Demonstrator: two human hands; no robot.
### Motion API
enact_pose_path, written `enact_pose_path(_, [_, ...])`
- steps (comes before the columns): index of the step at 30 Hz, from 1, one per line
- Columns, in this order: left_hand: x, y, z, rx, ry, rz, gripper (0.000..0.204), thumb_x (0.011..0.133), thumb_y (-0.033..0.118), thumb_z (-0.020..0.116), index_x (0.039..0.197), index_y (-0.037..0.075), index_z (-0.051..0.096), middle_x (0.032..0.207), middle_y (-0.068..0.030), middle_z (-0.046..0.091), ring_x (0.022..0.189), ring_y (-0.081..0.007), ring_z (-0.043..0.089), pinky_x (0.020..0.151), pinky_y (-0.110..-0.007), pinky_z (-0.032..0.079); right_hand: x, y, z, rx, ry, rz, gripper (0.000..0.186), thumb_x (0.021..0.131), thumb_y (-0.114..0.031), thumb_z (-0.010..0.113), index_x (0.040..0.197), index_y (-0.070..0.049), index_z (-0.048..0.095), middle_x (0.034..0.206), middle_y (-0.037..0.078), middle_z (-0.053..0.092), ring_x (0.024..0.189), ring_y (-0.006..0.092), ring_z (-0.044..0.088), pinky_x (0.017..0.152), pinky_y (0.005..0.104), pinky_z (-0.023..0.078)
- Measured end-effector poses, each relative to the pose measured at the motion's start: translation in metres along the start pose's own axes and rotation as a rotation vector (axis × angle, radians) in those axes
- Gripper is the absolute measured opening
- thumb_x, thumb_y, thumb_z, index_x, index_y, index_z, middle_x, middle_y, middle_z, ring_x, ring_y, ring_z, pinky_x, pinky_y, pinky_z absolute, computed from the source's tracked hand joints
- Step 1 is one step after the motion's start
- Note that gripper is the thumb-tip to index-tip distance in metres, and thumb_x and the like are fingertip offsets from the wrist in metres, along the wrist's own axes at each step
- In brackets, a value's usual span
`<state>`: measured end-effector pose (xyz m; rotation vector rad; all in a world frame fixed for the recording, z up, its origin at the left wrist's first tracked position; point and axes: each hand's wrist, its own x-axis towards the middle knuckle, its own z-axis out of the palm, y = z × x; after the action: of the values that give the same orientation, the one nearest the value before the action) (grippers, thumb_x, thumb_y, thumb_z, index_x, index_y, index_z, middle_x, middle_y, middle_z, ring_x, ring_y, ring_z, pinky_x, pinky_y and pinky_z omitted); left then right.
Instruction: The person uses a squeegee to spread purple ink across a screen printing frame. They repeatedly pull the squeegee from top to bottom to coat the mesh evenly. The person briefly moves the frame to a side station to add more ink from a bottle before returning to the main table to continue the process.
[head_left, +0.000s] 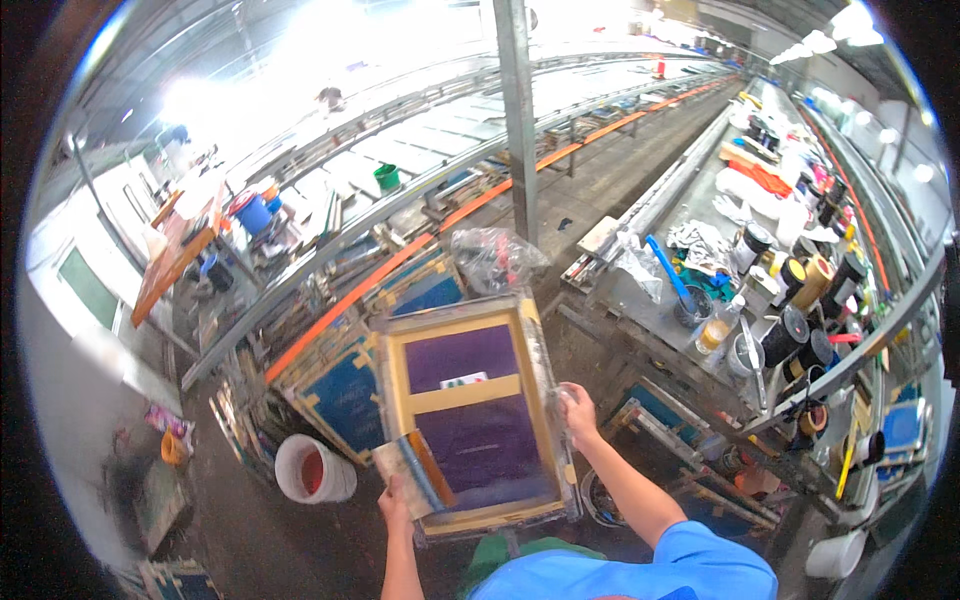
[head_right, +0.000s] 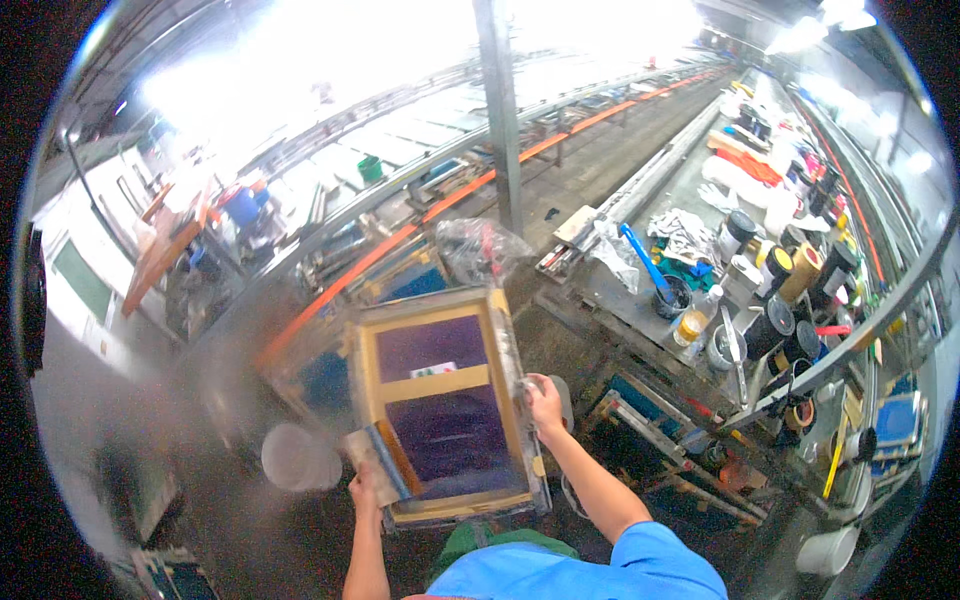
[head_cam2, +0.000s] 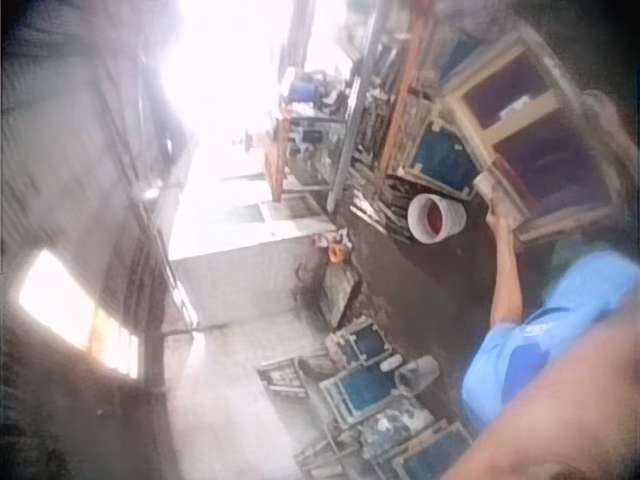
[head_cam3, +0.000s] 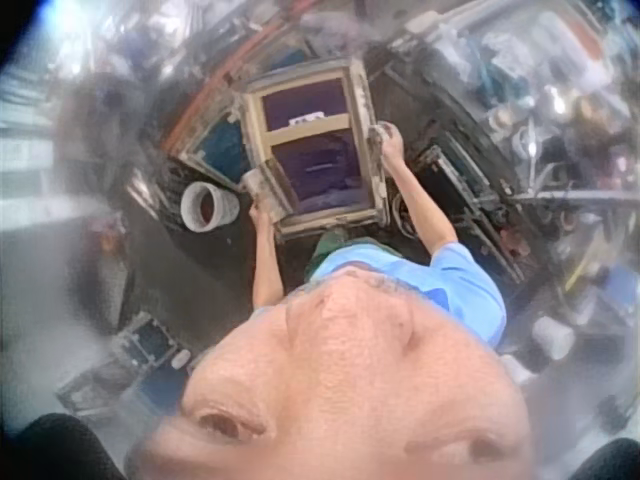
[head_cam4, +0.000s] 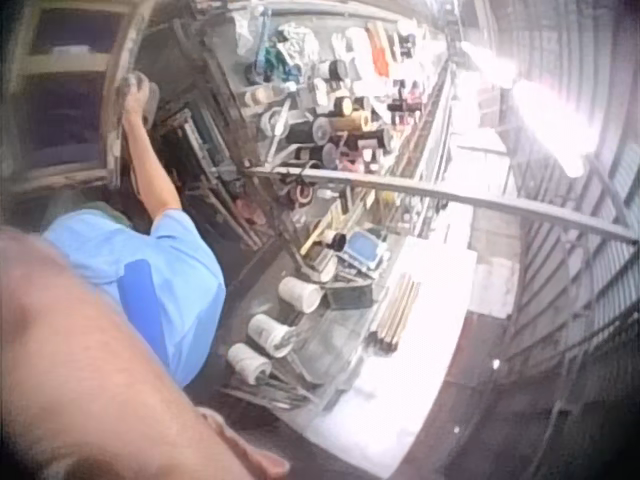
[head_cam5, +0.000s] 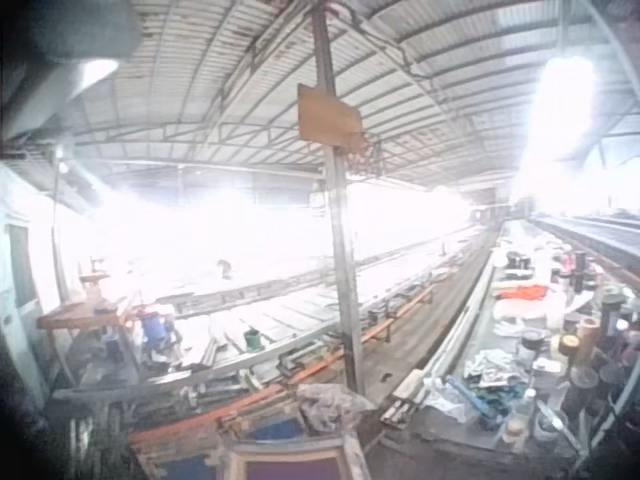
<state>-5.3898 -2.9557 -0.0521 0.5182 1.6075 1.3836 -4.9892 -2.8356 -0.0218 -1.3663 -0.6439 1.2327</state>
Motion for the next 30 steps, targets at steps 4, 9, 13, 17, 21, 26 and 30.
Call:
enact_pose_path(4, [0.034, 0.061, -0.022, -0.097, 0.043, 0.038, 0.060, 0.093, 0.052, 0.065, 0.113, -0.004, 0.062, 0.100, -0.0084, 0.067, 0.086, -0.0183, 0.066, 0.073, -0.032, 0.055, 0.020, -0.052, 0.084, -0.031, -0.136, -0.033, 0.027, 0.098, -0.014, 0.057, 0.125, -0.013, 0.058, 0.079, -0.005, 0.054, 0.064, 0.0054, 0.046, 0.053, 0.0224, 0.035])
enact_pose_path(9, [0.119, 0.137, -0.042, -0.085, 0.058, 0.215, 0.057, 0.097, 0.049, 0.060, 0.118, -0.004, 0.061, 0.106, -0.0099, 0.066, 0.093, -0.0206, 0.066, 0.075, -0.034, 0.055, 0.049, -0.084, 0.184, 0.112, -0.182, 0.003, 0.034, 0.095, -0.013, 0.061, 0.129, -0.013, 0.057, 0.078, -0.003, 0.055, 0.064, 0.0064, 0.044, 0.056, 0.0234, 0.036])
enact_pose_path(13, [0.185, 0.179, -0.065, -0.014, -0.004, 0.086, 0.059, 0.099, 0.049, 0.058, 0.122, -0.006, 0.059, 0.108, -0.0122, 0.066, 0.096, -0.0225, 0.066, 0.078, -0.036, 0.054, 0.051, -0.087, 0.242, 0.191, -0.146, 0.021, 0.036, 0.096, -0.014, 0.062, 0.131, -0.014, 0.056, 0.080, -0.004, 0.055, 0.064, 0.0061, 0.044, 0.057, 0.0241, 0.036])
enact_pose_path(17, [0.243, 0.191, -0.055, 0.044, -0.034, 0.083, 0.063, 0.098, 0.050, 0.059, 0.125, -0.007, 0.057, 0.112, -0.0133, 0.066, 0.095, -0.0230, 0.066, 0.078, -0.036, 0.054, 0.044, -0.093, 0.268, 0.278, -0.038, -0.053, 0.033, 0.097, -0.015, 0.062, 0.130, -0.013, 0.057, 0.080, -0.006, 0.053, 0.065, 0.0048, 0.042, 0.058, 0.0226, 0.034])
enact_pose_path(21, [0.310, 0.211, 0.008, 0.118, -0.142, 0.112, 0.060, 0.097, 0.049, 0.061, 0.124, -0.004, 0.059, 0.110, -0.0111, 0.066, 0.094, -0.0209, 0.065, 0.079, -0.035, 0.053, 0.063, -0.118, 0.256, 0.209, 0.008, -0.105, 0.022, 0.099, -0.016, 0.061, 0.120, -0.009, 0.062, 0.083, -0.009, 0.051, 0.066, 0.0025, 0.038, 0.060, 0.0199, 0.032])
enact_pose_path(26, [0.375, 0.267, 0.132, 0.166, -0.428, 0.109, 0.056, 0.097, 0.047, 0.063, 0.122, -0.002, 0.060, 0.108, -0.0084, 0.067, 0.094, -0.0171, 0.065, 0.078, -0.036, 0.054, 0.098, -0.166, 0.219, 0.273, 0.105, -0.238, 0.020, 0.097, -0.022, 0.064, 0.114, -0.011, 0.065, 0.089, -0.009, 0.055, 0.072, 0.0030, 0.042, 0.064, 0.0204, 0.034])
enact_pose_path(30, [0.412, 0.306, 0.251, 0.142, -0.638, 0.015, 0.057, 0.096, 0.047, 0.063, 0.123, -0.003, 0.059, 0.110, -0.0094, 0.067, 0.099, -0.0189, 0.066, 0.080, -0.038, 0.056, 0.124, -0.207, 0.189, 0.332, 0.204, -0.379, 0.023, 0.096, -0.024, 0.065, 0.113, -0.010, 0.063, 0.088, -0.008, 0.051, 0.074, 0.0043, 0.041, 0.066, 0.0215, 0.034])
